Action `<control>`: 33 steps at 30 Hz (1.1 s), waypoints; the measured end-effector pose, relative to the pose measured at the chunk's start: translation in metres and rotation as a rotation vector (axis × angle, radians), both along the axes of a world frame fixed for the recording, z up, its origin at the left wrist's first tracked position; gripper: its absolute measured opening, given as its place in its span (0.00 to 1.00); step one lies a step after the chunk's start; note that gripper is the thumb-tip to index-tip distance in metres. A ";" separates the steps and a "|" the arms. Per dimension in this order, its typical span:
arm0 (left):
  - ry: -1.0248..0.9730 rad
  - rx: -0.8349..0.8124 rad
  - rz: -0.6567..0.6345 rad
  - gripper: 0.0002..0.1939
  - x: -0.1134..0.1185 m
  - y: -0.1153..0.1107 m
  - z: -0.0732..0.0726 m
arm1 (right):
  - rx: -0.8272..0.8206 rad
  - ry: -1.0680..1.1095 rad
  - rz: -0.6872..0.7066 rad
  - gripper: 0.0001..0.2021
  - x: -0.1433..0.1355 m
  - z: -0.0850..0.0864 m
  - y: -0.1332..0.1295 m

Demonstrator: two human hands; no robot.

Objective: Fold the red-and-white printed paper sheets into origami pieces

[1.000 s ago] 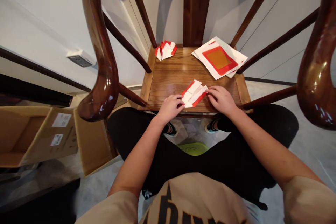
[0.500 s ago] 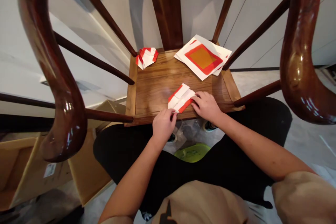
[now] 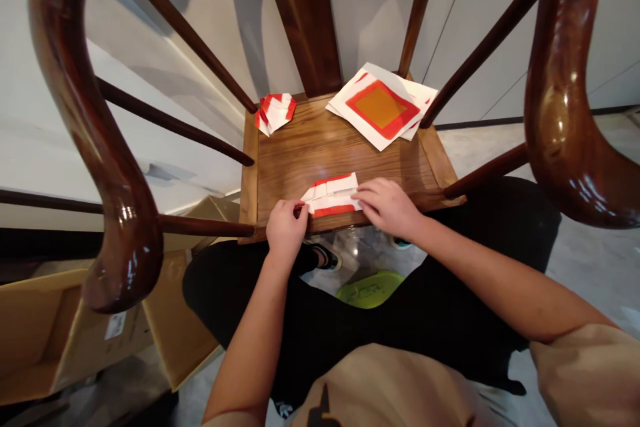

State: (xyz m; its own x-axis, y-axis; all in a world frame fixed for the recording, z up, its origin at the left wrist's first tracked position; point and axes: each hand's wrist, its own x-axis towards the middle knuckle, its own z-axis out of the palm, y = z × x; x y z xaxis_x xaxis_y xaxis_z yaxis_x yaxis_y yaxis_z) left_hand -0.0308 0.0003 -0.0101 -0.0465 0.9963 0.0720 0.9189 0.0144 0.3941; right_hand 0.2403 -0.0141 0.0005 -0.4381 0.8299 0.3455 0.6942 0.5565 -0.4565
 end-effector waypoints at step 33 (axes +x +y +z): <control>-0.106 0.148 -0.196 0.12 0.017 -0.015 0.006 | -0.002 -0.109 0.134 0.17 -0.013 -0.017 0.011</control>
State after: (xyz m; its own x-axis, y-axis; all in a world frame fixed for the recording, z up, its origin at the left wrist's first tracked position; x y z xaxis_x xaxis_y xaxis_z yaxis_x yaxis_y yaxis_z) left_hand -0.0142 -0.0151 -0.0041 0.1314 0.9661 0.2223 0.8521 -0.2247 0.4726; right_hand 0.2276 -0.0031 -0.0164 -0.5799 0.7621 0.2879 0.6593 0.6466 -0.3837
